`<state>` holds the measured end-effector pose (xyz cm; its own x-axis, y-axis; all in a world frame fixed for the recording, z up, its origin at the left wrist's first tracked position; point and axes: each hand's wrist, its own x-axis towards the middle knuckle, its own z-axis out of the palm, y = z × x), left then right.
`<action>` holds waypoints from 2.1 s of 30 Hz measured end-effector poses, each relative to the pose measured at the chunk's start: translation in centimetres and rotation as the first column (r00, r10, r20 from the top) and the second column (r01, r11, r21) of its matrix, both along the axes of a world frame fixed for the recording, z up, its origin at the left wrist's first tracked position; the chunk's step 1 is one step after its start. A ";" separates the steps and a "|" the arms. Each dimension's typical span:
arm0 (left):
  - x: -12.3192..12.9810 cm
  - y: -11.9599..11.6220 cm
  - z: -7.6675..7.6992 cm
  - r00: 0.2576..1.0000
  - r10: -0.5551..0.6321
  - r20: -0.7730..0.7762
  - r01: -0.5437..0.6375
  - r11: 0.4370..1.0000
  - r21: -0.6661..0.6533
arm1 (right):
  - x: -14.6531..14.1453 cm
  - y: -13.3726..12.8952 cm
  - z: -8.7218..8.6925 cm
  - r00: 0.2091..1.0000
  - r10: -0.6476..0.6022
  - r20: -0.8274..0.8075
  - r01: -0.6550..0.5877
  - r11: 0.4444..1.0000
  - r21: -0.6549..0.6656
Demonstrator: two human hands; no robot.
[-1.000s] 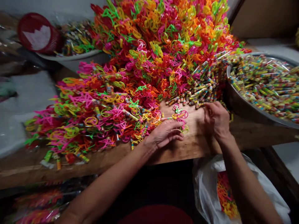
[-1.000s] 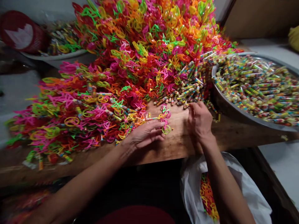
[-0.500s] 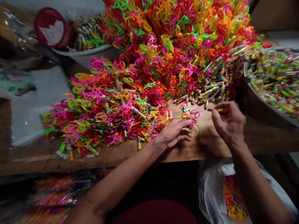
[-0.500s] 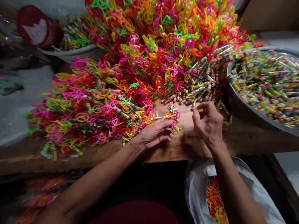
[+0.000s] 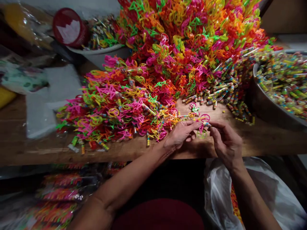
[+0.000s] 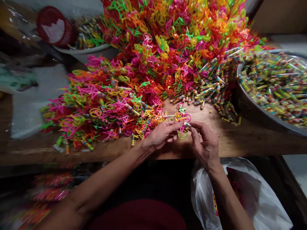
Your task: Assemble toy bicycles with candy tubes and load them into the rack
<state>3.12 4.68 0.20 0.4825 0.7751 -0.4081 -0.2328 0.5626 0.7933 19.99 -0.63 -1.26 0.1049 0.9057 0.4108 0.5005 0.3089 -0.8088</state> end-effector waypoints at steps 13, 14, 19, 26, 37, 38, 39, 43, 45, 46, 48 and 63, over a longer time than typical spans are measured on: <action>0.9 -0.1 -0.8 0.996 -0.021 -0.085 0.029 0.995 0.096 | 1.4 -0.8 -1.4 0.979 -0.020 0.201 -0.005 0.993 0.121; 1.0 -0.1 -0.8 0.995 -0.030 -0.091 0.039 0.994 0.099 | 1.4 -0.9 -1.5 0.978 -0.016 0.210 -0.013 0.990 0.139; 1.2 0.0 -1.2 0.987 -0.062 -0.145 0.077 0.992 0.104 | 1.7 -1.1 -1.8 0.950 0.010 0.313 -0.073 0.979 0.192; 1.8 -0.1 -2.7 0.987 -0.036 -0.158 0.067 0.978 0.196 | 1.1 -1.4 -1.6 0.950 -0.021 0.310 -0.024 0.990 0.138; 2.8 -0.6 -2.5 0.979 0.073 -0.189 -0.032 0.977 0.212 | 1.3 -1.2 -2.6 0.944 -0.045 0.326 -0.019 0.982 0.189; 2.8 -0.6 -2.6 0.977 0.076 -0.198 -0.030 0.973 0.227 | 1.3 -1.1 -2.8 0.940 -0.049 0.336 -0.019 0.981 0.194; 2.8 -0.6 -2.7 0.974 0.078 -0.212 -0.025 0.970 0.241 | 1.4 -1.1 -2.9 0.935 -0.054 0.349 -0.016 0.980 0.196; 2.9 -0.5 -3.3 0.962 0.093 -0.257 -0.012 0.954 0.301 | 1.7 -1.0 -3.2 0.923 -0.056 0.381 -0.014 0.984 0.179; 3.0 -0.4 -3.4 0.959 0.100 -0.265 -0.009 0.946 0.324 | 1.9 -0.9 -3.0 0.930 -0.037 0.365 -0.021 0.988 0.155; 2.9 -0.3 -3.3 0.960 0.094 -0.263 -0.004 0.946 0.324 | 2.0 -0.9 -2.9 0.935 -0.025 0.353 -0.026 0.990 0.140; 2.7 0.0 -3.2 0.968 0.059 -0.244 0.018 0.953 0.301 | 2.2 -0.7 -2.5 0.944 0.002 0.331 -0.039 0.994 0.106; 1.9 0.1 -3.3 0.966 -0.038 -0.256 0.120 0.943 0.311 | 1.5 -1.1 -3.5 0.898 -0.017 0.439 -0.089 0.971 0.220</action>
